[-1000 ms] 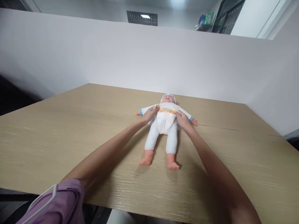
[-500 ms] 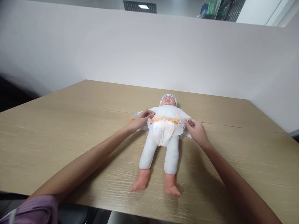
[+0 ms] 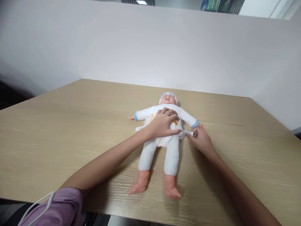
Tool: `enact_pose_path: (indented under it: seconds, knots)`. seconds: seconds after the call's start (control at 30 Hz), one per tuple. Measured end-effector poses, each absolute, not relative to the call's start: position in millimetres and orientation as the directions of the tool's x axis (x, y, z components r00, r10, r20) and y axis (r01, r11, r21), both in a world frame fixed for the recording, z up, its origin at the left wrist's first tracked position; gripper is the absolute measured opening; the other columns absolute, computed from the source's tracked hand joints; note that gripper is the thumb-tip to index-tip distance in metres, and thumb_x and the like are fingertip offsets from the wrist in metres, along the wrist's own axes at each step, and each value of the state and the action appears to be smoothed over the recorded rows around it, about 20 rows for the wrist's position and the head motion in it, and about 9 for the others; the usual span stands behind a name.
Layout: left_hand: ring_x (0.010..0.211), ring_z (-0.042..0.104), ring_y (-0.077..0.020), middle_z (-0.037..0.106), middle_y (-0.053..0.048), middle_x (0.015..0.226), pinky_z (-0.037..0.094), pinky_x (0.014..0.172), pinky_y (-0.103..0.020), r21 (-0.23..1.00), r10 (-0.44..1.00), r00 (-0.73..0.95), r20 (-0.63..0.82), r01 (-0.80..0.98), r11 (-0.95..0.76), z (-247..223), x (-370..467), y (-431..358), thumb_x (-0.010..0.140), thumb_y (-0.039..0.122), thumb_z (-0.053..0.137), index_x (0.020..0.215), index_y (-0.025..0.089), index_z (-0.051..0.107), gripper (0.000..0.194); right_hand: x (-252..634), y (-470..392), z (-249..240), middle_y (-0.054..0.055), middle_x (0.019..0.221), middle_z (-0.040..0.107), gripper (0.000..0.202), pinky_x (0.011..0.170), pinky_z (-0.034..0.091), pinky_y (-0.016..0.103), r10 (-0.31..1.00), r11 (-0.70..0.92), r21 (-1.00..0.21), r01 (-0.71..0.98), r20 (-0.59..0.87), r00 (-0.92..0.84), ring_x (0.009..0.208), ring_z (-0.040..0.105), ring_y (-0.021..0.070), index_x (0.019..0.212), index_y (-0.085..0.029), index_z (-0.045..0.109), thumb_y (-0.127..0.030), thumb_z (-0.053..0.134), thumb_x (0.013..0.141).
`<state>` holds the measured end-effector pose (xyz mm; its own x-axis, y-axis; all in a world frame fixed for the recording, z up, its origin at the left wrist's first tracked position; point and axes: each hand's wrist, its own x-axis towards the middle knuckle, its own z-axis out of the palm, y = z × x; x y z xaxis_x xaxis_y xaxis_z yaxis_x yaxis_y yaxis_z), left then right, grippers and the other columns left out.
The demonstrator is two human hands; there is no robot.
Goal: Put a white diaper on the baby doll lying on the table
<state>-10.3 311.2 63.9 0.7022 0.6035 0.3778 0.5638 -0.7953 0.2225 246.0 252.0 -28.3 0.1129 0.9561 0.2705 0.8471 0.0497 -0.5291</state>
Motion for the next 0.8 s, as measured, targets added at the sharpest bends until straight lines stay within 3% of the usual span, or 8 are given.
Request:
enact_pose_path:
  seconds: [0.1, 0.2, 0.4, 0.5, 0.57, 0.67, 0.73, 0.8]
  knots:
    - [0.129, 0.053, -0.0394, 0.068, -0.011, 0.134, 0.042, 0.111, -0.057, 0.232, 0.598, 0.699, 0.392, 0.554, -0.799, 60, -13, 312, 0.087, 0.064, 0.078, 0.121, 0.022, 0.072, 0.054, 245, 251, -11, -0.001, 0.06, 0.051, 0.068, 0.059, 0.036, 0.032, 0.981, 0.043, -0.657, 0.752, 0.17, 0.092, 0.06, 0.049, 0.0198, 0.069, -0.025, 0.059, -0.09, 0.052, 0.084]
    - [0.131, 0.052, -0.0406, 0.067, -0.013, 0.138, 0.041, 0.112, -0.058, 0.259, 0.607, 0.698, 0.38, 0.55, -0.794, 57, -13, 311, 0.084, 0.065, 0.08, 0.127, 0.022, 0.069, 0.061, 234, 259, 14, 0.0, 0.066, 0.056, 0.059, 0.061, 0.039, 0.031, 0.983, 0.095, -0.788, 0.608, 0.17, 0.067, 0.066, 0.052, 0.0195, 0.074, -0.023, 0.063, -0.081, 0.057, 0.087]
    - [0.139, 0.048, -0.0416, 0.065, -0.015, 0.145, 0.039, 0.118, -0.062, 0.465, 0.643, 0.668, 0.374, 0.465, -0.753, 59, -17, 316, 0.076, 0.049, 0.088, 0.161, 0.022, 0.035, 0.103, 172, 292, 33, -0.004, 0.064, 0.051, 0.045, 0.058, 0.037, 0.031, 0.983, 0.138, -0.789, 0.599, 0.182, 0.014, 0.061, 0.047, 0.0169, 0.077, -0.025, 0.054, -0.067, 0.059, 0.094]
    - [0.149, 0.047, -0.0395, 0.051, -0.016, 0.162, 0.044, 0.12, -0.059, 0.639, 0.562, 0.751, 0.347, 0.249, -0.728, 62, -35, 327, 0.077, 0.046, 0.09, 0.165, 0.028, 0.026, 0.11, 149, 284, 22, 0.0, 0.078, 0.06, 0.041, 0.066, 0.048, 0.034, 0.931, 0.23, -0.772, 0.592, 0.352, 0.097, 0.07, 0.057, 0.0201, 0.088, -0.025, 0.055, -0.065, 0.062, 0.095]
    - [0.156, 0.045, -0.0352, 0.039, -0.016, 0.172, 0.046, 0.123, -0.053, 0.724, 0.516, 0.78, 0.355, 0.12, -0.68, 60, -57, 332, 0.088, 0.049, 0.083, 0.167, 0.029, 0.023, 0.102, 145, 266, 14, 0.008, 0.101, 0.069, 0.036, 0.087, 0.054, 0.043, 0.846, 0.345, -0.679, 0.648, 0.524, 0.098, 0.094, 0.065, 0.0268, 0.104, -0.024, 0.061, -0.059, 0.063, 0.098]
    - [0.164, 0.035, -0.0282, 0.036, -0.013, 0.177, 0.035, 0.133, -0.049, 0.715, 0.542, 0.758, 0.364, 0.145, -0.684, 41, -100, 331, 0.11, 0.047, 0.053, 0.169, 0.027, 0.029, 0.066, 153, 236, 5, 0.015, 0.143, 0.064, 0.038, 0.117, 0.044, 0.055, 0.771, 0.494, -0.487, 0.72, 0.628, -0.104, 0.136, 0.058, 0.0339, 0.14, -0.025, 0.059, -0.042, 0.055, 0.107]
    - [0.166, 0.03, -0.0266, 0.034, -0.012, 0.178, 0.026, 0.137, -0.051, 0.642, 0.562, 0.752, 0.343, 0.25, -0.725, 22, -132, 325, 0.115, 0.041, 0.036, 0.169, 0.025, 0.033, 0.056, 160, 223, 3, 0.014, 0.156, 0.057, 0.047, 0.123, 0.039, 0.057, 0.76, 0.554, -0.422, 0.717, 0.608, -0.23, 0.147, 0.051, 0.034, 0.155, -0.027, 0.05, -0.035, 0.051, 0.109]
    - [0.164, 0.034, -0.0291, 0.039, -0.014, 0.176, 0.027, 0.136, -0.055, 0.555, 0.615, 0.725, 0.31, 0.387, -0.736, 5, -161, 317, 0.115, 0.039, 0.035, 0.167, 0.022, 0.039, 0.055, 164, 219, 7, 0.013, 0.156, 0.057, 0.048, 0.122, 0.039, 0.058, 0.754, 0.557, -0.387, 0.735, 0.607, -0.251, 0.147, 0.052, 0.0342, 0.157, -0.028, 0.05, -0.031, 0.049, 0.109]
